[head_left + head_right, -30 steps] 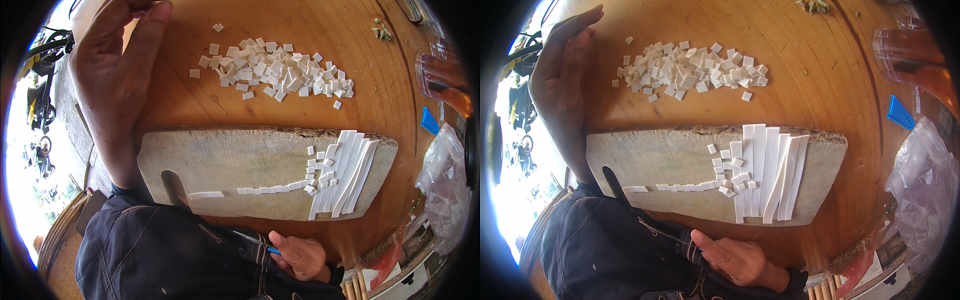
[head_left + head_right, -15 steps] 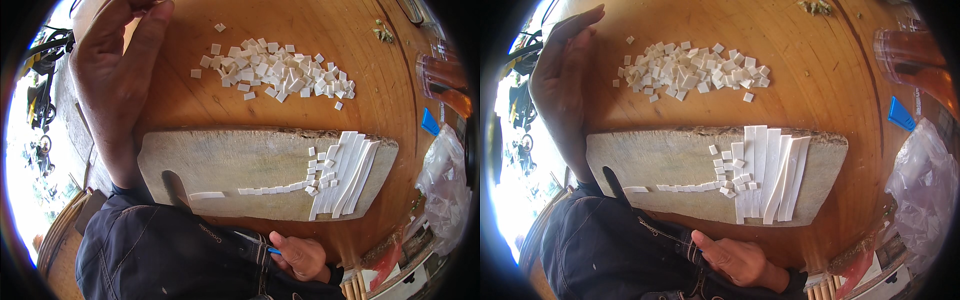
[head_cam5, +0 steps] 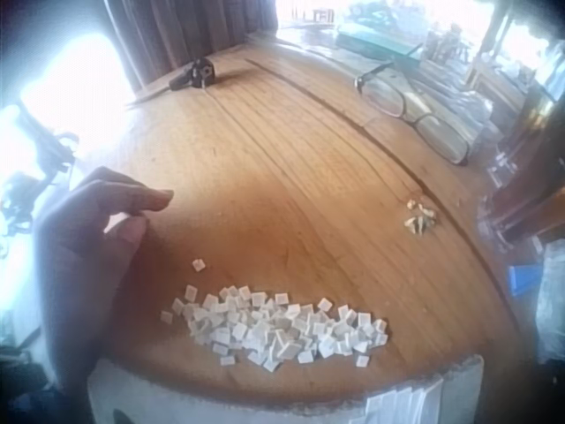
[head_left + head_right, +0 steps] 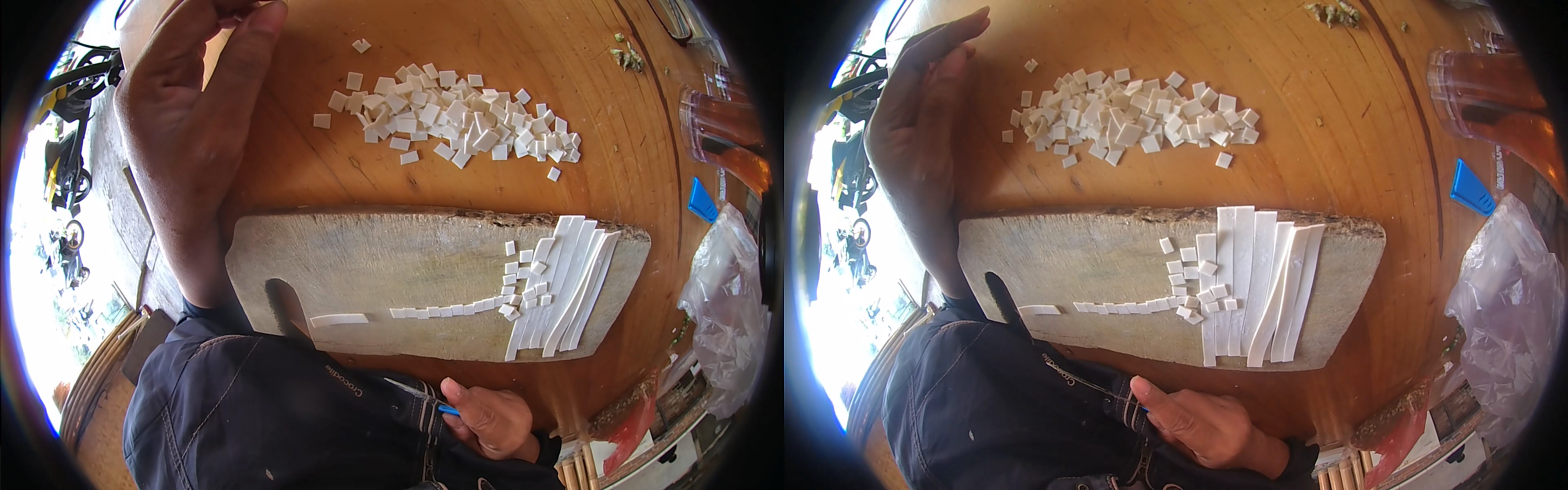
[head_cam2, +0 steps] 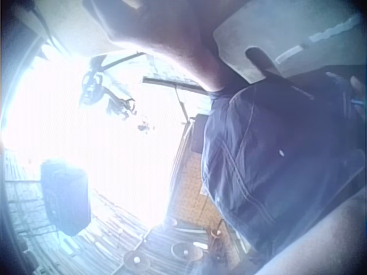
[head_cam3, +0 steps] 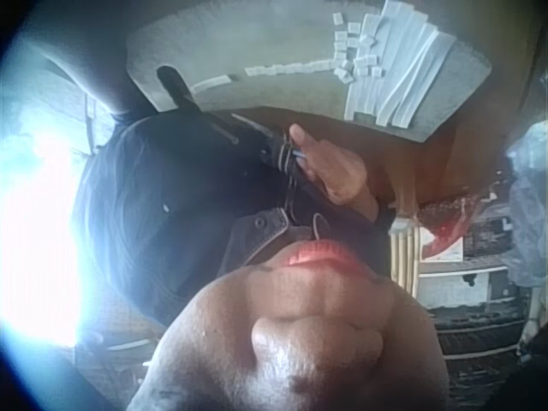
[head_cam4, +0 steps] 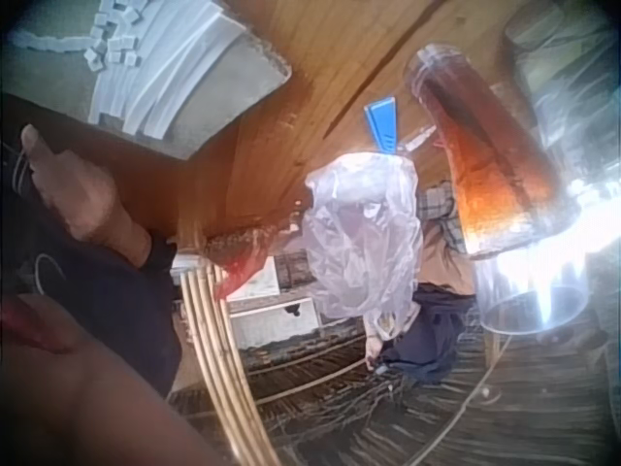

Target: The person uses a knife to cut white strips into small cubes on a wooden cutting board. They repeatedly pick up strips, cut them into small pieces, and push the cut pieces aside.

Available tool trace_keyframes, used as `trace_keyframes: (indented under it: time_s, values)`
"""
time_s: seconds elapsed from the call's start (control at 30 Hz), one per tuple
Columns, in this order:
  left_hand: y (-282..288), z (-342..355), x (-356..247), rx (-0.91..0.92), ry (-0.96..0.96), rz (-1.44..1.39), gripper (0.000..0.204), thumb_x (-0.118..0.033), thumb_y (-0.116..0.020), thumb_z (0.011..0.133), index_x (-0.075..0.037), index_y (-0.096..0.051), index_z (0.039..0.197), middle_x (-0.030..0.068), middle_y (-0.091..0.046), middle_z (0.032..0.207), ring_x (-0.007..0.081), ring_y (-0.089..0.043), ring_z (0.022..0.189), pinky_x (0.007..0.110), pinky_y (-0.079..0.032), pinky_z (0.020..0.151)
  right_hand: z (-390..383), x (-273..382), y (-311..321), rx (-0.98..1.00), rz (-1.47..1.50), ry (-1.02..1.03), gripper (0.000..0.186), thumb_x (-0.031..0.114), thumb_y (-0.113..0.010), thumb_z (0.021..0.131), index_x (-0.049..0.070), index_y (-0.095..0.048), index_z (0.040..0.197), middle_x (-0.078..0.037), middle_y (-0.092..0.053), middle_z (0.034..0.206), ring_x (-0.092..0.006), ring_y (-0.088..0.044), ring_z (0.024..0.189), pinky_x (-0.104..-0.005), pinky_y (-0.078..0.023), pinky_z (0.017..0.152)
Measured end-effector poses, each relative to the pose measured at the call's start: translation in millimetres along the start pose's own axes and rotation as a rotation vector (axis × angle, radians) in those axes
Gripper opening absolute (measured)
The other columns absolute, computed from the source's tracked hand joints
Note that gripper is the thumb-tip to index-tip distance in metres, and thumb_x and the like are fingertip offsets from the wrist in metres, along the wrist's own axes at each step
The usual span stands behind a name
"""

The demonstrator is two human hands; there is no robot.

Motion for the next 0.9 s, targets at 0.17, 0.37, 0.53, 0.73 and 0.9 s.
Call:
trace_keyframes:
  time_s: [0.17, 0.37, 0.53, 0.73, 0.9]
  values:
    - [1.8, 0.3, 6.5, -0.006, 0.013, -0.052, 0.029, 0.019, -0.059, 0.082, 0.002, -0.074, 0.101, 0.0091, -0.071, 0.1, 0.0162, -0.066, 0.093, 0.025, -0.052, 0.084, 1.2, 1.7, 0.2, -0.016, -0.017, 0.012, 0.062, -0.009, -0.077, 0.077, -0.002, -0.062, 0.137, -0.007, -0.053, 0.063, -0.0192, -0.052, 0.047, -0.03, -0.042, 0.044]
    - [5.8, 1.0, 41.7, 0.1, -0.066, -0.141, 0.025, -0.001, -0.058, 0.097, -0.005, -0.075, 0.115, 0.0072, -0.073, 0.112, 0.0152, -0.067, 0.105, 0.028, -0.049, 0.097, 1.6, 2.3, 0.8, -0.019, -0.007, -0.002, 0.061, -0.009, -0.076, 0.077, -0.003, -0.062, 0.136, -0.007, -0.053, 0.064, -0.0199, -0.052, 0.047, -0.0305, -0.043, 0.045]
    - [-1.5, -5.1, 18.7, -0.094, -0.141, -0.135, 0.029, 0.018, -0.059, 0.082, 0.002, -0.075, 0.101, 0.009, -0.071, 0.099, 0.0164, -0.067, 0.094, 0.025, -0.052, 0.086, 1.9, 2.1, 1.1, 0.002, -0.017, -0.001, 0.059, -0.008, -0.076, 0.077, -0.004, -0.063, 0.135, -0.008, -0.055, 0.065, -0.0206, -0.054, 0.048, -0.0308, -0.045, 0.046]
    - [-2.8, 1.5, 12.1, 0.01, -0.004, -0.067, 0.03, 0.018, -0.058, 0.083, 0.003, -0.075, 0.103, 0.0083, -0.07, 0.1, 0.0161, -0.066, 0.094, 0.025, -0.052, 0.087, 1.3, 2.2, 1.8, -0.004, -0.022, -0.02, 0.056, -0.007, -0.077, 0.078, -0.004, -0.065, 0.132, -0.01, -0.06, 0.069, -0.0226, -0.058, 0.051, -0.0311, -0.047, 0.048]
    - [-2.3, -5.0, 22.6, -0.022, -0.037, -0.223, 0.031, 0.018, -0.057, 0.084, 0.003, -0.075, 0.104, 0.0079, -0.069, 0.102, 0.0156, -0.065, 0.096, 0.025, -0.051, 0.088, -0.3, 0.9, 1.4, 0.014, -0.041, -0.045, 0.056, -0.006, -0.077, 0.078, -0.004, -0.065, 0.132, -0.011, -0.061, 0.071, -0.0229, -0.059, 0.052, -0.0307, -0.048, 0.049]
Point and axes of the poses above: each hand's wrist, its own z-axis towards the middle knuckle, its own y-axis out of the back of the hand, x = y × z, the point moved 7 cm from there along z, towards the middle knuckle
